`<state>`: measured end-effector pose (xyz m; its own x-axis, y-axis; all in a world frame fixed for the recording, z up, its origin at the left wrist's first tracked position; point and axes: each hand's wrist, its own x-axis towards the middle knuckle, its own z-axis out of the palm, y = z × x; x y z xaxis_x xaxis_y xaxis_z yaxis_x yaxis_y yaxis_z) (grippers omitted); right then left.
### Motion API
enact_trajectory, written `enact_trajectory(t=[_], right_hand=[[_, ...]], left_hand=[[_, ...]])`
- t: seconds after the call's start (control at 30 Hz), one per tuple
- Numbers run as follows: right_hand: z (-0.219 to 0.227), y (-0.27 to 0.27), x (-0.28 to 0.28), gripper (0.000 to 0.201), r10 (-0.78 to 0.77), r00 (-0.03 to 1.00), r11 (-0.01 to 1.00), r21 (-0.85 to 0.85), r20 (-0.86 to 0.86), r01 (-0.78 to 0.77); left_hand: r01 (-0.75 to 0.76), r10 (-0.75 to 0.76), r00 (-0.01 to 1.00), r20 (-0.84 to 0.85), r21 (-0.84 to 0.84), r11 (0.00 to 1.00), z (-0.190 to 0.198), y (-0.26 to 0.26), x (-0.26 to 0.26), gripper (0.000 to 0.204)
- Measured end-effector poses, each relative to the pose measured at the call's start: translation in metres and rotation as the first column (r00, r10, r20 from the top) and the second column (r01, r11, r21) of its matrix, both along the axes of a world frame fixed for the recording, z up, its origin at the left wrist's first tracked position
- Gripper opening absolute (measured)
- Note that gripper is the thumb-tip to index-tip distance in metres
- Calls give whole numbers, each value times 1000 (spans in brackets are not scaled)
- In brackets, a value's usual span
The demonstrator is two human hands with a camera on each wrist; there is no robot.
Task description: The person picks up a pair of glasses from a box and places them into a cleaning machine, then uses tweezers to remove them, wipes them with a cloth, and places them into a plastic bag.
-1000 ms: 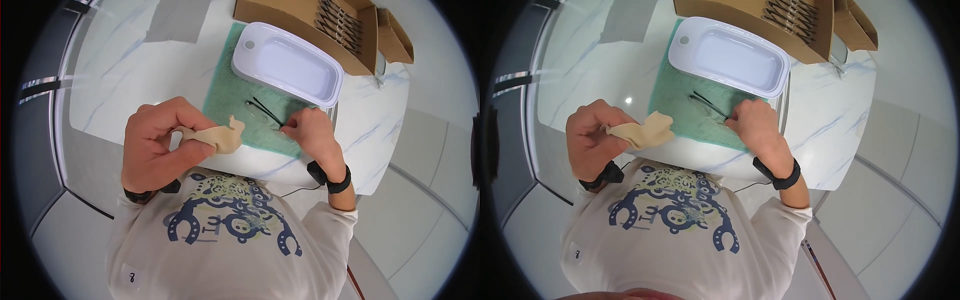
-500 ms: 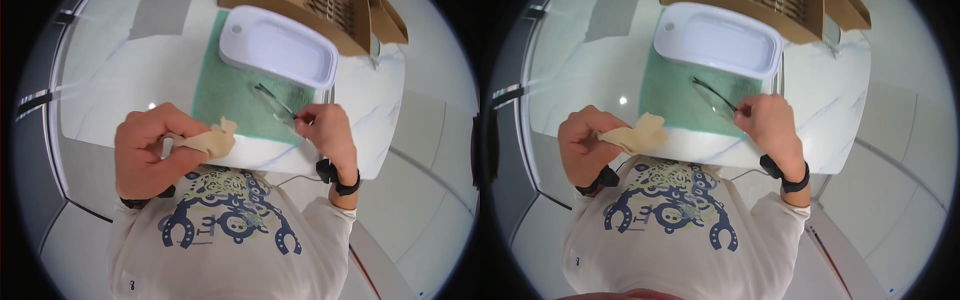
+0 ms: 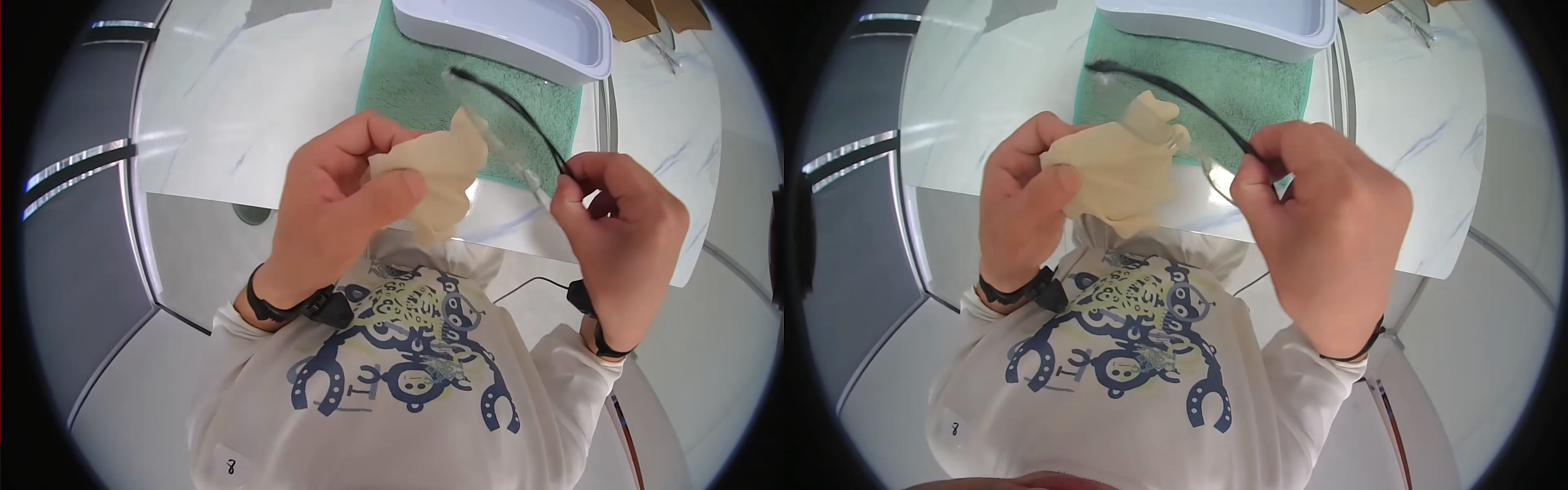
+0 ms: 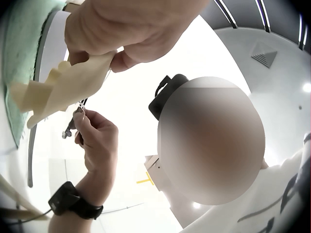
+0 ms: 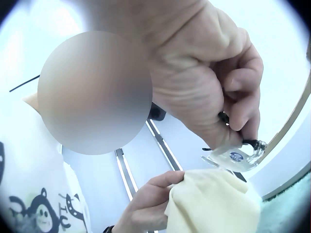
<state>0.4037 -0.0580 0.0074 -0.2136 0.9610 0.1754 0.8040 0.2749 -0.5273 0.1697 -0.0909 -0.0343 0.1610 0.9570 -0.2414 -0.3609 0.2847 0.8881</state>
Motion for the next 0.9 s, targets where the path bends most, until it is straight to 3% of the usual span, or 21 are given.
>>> enact_trajectory(t=[0.03,0.07,0.13,0.2,0.37,0.43,0.57,0.63,0.67,0.73,0.77,0.83,0.9], right_hand=[[-3,-1,-1,8,-6,1000,1000,11,-13,6],[-4,-2,-2,9,-4,997,999,47,77,0],[-4,-1,-7,9,-18,987,996,90,160,4],[-8,0,-4,16,-37,983,974,228,179,-5],[-20,-7,3,16,-1,973,982,184,229,-42],[-24,-7,2,17,9,977,985,165,214,-45],[-23,-3,4,12,60,997,998,25,57,-62],[-22,-3,6,9,62,998,997,-36,2,-62],[-21,-1,9,7,62,993,989,-128,-96,-74],[-17,4,12,6,54,980,971,-217,-189,-95],[-15,8,13,5,48,981,955,-278,-187,-100],[-14,11,15,5,45,982,936,-337,-182,-105],[-12,12,15,6,12,984,896,-435,-180,-91]], left_hand=[[-1,4,994,112,-27,1000,-4,2,1,21],[4,-3,995,101,-17,1000,-7,6,0,21],[53,-1,921,389,-123,991,-5,14,-3,23],[33,16,936,352,-132,991,-1,16,2,25],[-53,109,931,347,-169,984,-3,18,12,31],[50,33,805,593,-122,991,-18,17,3,49],[26,79,771,631,-155,988,-19,20,3,53],[52,-28,878,478,-37,998,-20,22,2,38],[50,-25,878,479,-41,998,-22,24,1,38],[165,-197,802,563,108,980,-26,27,0,30],[164,-197,801,565,109,980,-26,28,-1,30],[249,-245,700,671,92,964,-28,29,-1,24],[242,-218,701,679,61,968,-30,28,-3,23]])
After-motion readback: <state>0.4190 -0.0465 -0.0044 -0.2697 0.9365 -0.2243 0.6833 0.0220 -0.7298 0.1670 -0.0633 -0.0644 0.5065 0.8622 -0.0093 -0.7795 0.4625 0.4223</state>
